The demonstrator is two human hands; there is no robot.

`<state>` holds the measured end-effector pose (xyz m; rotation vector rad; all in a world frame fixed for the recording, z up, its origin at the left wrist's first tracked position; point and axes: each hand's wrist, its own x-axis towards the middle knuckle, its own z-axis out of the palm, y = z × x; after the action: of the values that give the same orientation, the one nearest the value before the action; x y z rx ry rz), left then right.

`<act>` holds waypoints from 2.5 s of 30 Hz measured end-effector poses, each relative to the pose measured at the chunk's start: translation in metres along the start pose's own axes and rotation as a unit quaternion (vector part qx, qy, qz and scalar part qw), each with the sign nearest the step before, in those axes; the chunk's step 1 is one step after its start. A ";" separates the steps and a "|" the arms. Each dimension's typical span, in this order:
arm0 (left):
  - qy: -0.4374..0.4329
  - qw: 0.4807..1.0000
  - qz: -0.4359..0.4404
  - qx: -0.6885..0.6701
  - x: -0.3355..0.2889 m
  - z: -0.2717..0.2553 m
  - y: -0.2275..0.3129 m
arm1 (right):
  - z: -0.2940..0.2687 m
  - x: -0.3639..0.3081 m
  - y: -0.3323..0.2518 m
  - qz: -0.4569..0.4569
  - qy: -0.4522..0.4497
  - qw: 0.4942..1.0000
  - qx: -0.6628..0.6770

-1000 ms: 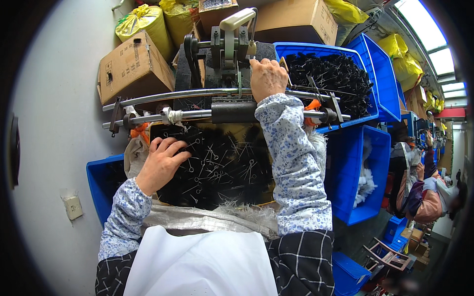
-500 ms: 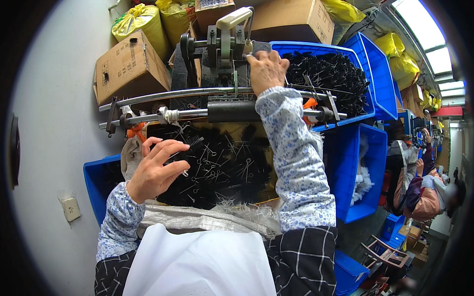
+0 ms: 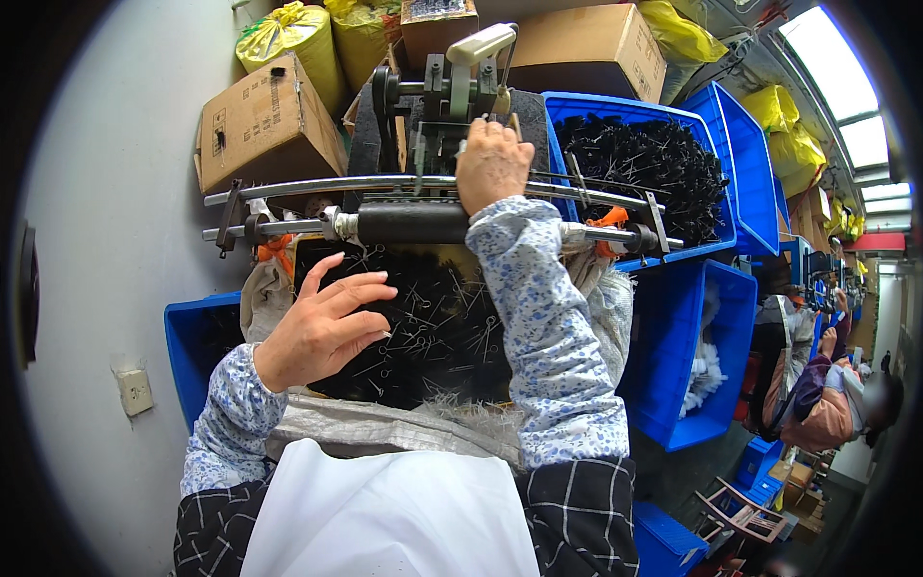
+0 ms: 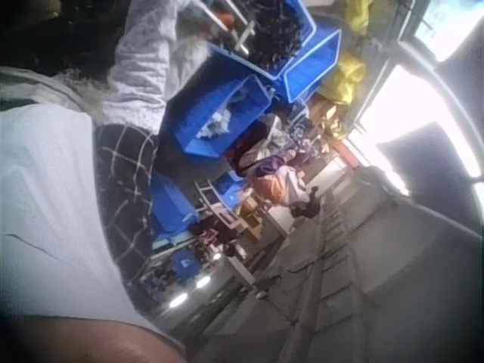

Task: The person assembles small metal wire components and plastic parts using a manual benchtop machine.

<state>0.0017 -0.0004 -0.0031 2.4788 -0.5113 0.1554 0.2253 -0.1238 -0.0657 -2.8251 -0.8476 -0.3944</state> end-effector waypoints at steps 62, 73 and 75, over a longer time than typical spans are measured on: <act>0.130 0.987 -0.080 -0.047 -0.010 -0.035 0.006 | -0.010 0.005 0.040 -0.014 -0.013 0.999 0.029; 0.119 0.986 -0.064 -0.097 -0.002 -0.028 0.005 | -0.019 0.000 0.047 0.021 -0.034 0.997 -0.066; 0.123 0.986 -0.066 -0.092 -0.003 -0.028 0.001 | -0.014 -0.007 0.054 0.034 -0.018 0.996 -0.074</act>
<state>-0.0011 0.0163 0.0192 2.2643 -0.2450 0.3412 0.2470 -0.1746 -0.0593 -2.9968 -0.7553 -0.4137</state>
